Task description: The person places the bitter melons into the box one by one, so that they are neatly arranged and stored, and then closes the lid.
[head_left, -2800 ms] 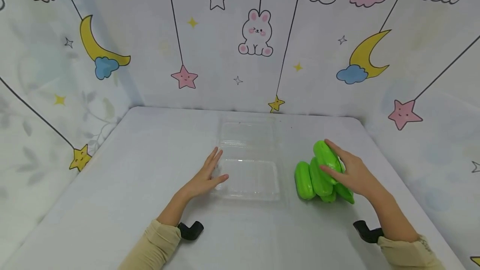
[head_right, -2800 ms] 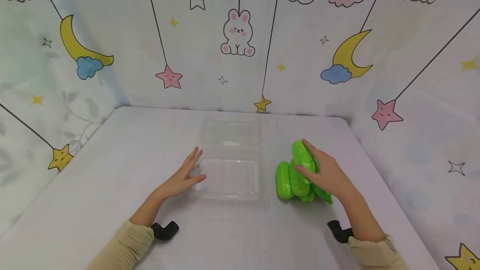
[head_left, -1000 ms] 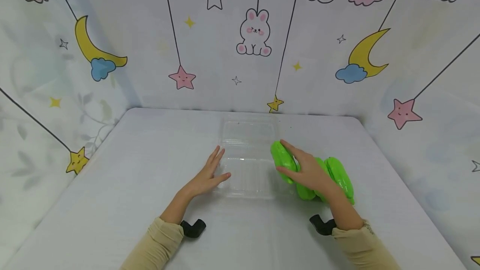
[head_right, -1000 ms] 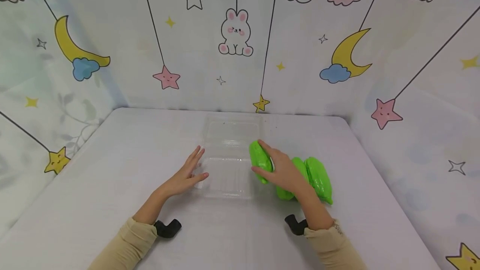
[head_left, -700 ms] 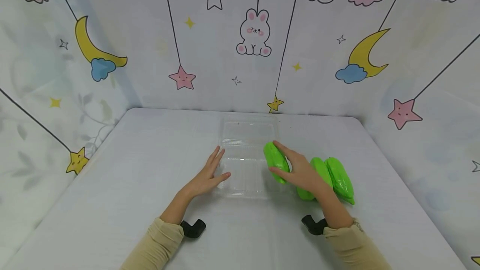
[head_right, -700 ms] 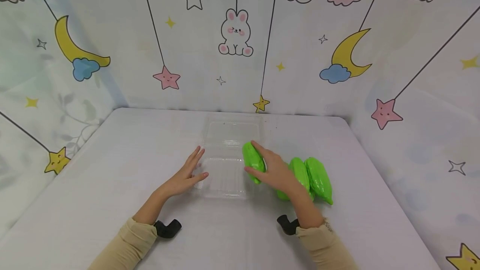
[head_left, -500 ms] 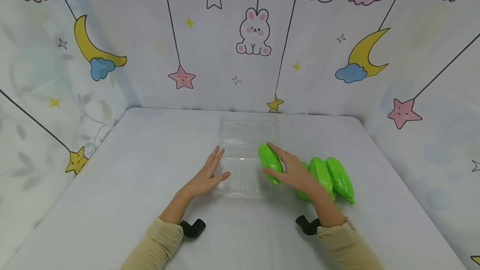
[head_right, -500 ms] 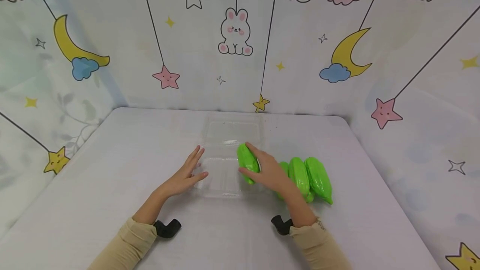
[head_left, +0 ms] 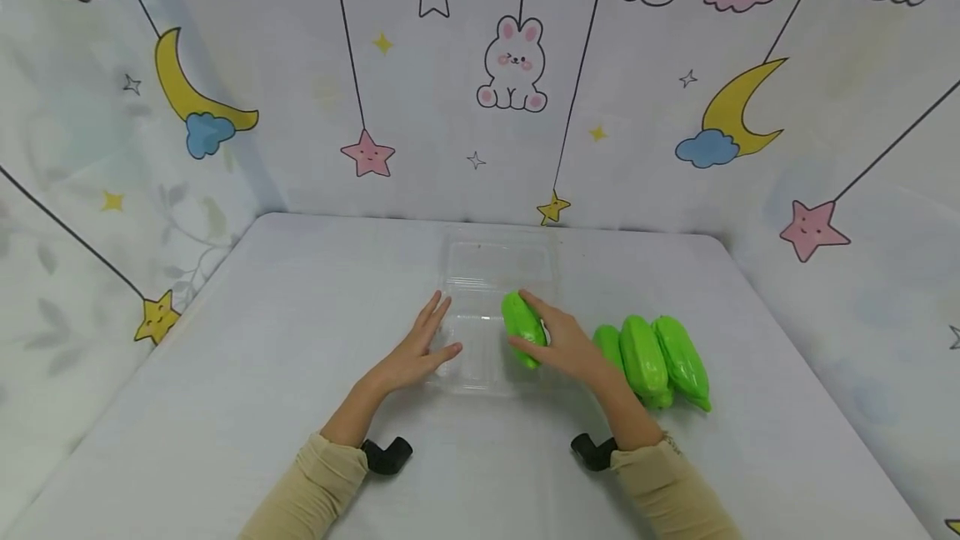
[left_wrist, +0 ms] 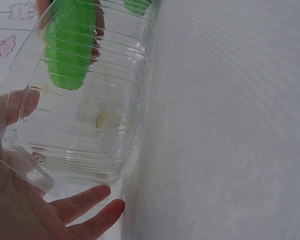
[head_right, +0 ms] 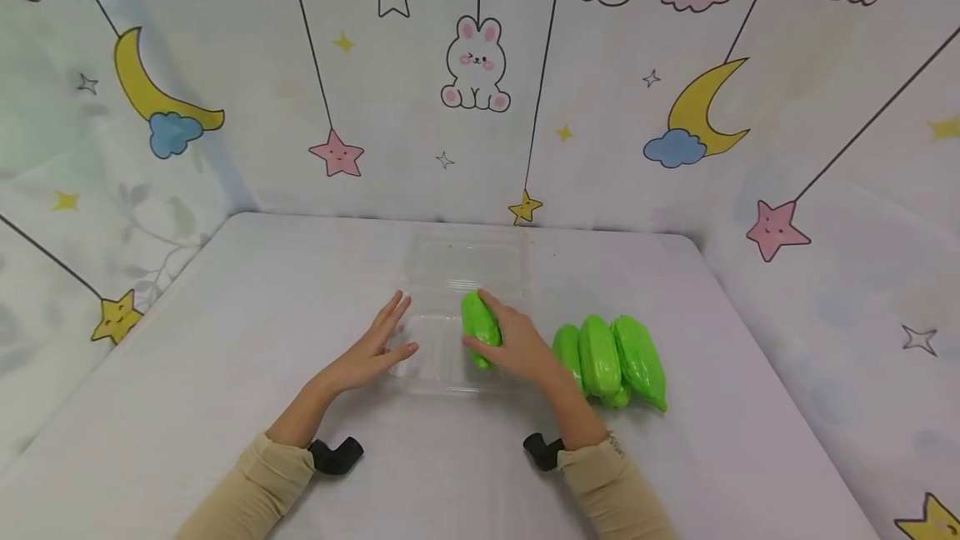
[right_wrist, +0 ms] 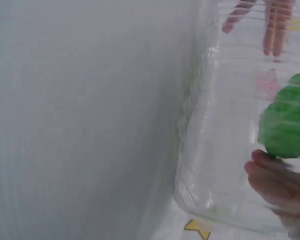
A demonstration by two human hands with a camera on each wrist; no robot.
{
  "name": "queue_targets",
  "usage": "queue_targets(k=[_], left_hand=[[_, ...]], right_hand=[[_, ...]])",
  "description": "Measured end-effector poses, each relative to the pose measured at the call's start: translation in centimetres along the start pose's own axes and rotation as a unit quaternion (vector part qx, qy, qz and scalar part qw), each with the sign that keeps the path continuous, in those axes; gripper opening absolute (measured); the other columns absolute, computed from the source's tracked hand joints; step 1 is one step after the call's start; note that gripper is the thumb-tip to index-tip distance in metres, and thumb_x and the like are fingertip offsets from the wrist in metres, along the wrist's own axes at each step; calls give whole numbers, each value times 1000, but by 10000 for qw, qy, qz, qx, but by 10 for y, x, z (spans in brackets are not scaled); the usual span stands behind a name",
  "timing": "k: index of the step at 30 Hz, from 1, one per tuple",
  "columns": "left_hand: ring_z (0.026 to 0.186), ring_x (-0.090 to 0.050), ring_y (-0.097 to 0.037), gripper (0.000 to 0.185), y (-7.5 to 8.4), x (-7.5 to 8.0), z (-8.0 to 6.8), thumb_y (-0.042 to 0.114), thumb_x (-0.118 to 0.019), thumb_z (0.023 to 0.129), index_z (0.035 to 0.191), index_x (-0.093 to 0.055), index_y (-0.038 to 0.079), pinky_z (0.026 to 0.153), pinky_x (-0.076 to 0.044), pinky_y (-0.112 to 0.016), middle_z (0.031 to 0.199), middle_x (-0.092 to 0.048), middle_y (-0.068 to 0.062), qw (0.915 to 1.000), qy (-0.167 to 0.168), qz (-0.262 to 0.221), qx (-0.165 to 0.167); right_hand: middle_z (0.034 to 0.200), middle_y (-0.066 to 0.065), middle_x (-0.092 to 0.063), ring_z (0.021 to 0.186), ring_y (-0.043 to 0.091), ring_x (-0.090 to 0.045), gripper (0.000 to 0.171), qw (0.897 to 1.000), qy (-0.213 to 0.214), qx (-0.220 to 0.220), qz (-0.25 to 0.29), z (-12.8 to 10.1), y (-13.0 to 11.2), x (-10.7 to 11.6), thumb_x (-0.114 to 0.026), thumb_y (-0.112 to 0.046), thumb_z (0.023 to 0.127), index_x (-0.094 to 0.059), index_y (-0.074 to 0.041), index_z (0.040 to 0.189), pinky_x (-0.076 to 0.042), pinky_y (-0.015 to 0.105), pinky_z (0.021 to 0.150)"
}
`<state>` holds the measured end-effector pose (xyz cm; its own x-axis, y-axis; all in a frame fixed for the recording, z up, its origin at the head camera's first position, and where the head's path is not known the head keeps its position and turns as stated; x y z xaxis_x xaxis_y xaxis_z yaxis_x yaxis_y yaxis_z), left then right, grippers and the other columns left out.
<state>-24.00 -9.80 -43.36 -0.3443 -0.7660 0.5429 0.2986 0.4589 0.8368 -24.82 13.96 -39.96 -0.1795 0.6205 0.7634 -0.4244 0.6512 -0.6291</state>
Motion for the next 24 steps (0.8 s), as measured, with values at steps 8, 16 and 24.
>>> queue_targets(k=[8, 16, 24], left_hand=[[135, -16, -35, 76, -1, 0, 1, 34, -52, 93, 149, -3, 18, 95, -35, -55, 152, 11, 0, 10000, 43, 54, -34], [135, -16, -34, 77, -3, -1, 1, 35, -53, 92, 149, -4, 19, 95, -35, -55, 152, 10, -1, 9999, 60, 72, -38], [135, -17, -35, 76, -2, -2, 1, 34, -53, 93, 149, -4, 20, 95, -35, -55, 152, 11, 1, 10000, 36, 6, 7]], right_hand=[[131, 12, -48, 110, 25, -50, 78, 9999, -102, -70, -60, 8, -5, -11, -61, -45, 84, -27, -10, 145, -42, 46, 90], [122, 13, -53, 101, 23, -53, 77, 9992, -283, -245, -140, 14, -7, -20, -62, -42, 85, -27, -8, 144, -45, 44, 85], [104, 7, -57, 86, 16, -53, 80, 9976, -505, -361, -317, 21, -5, -31, -65, -44, 82, -28, -8, 143, -47, 37, 75]])
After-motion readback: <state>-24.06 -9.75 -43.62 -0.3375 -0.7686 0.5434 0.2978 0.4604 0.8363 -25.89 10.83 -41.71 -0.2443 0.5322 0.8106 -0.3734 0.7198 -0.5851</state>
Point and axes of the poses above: each hand's wrist, its own z-axis towards the middle knuckle, its own x-axis out of the back of the hand, y = z × x, the point moved 3 cm from there along z, towards the middle knuckle
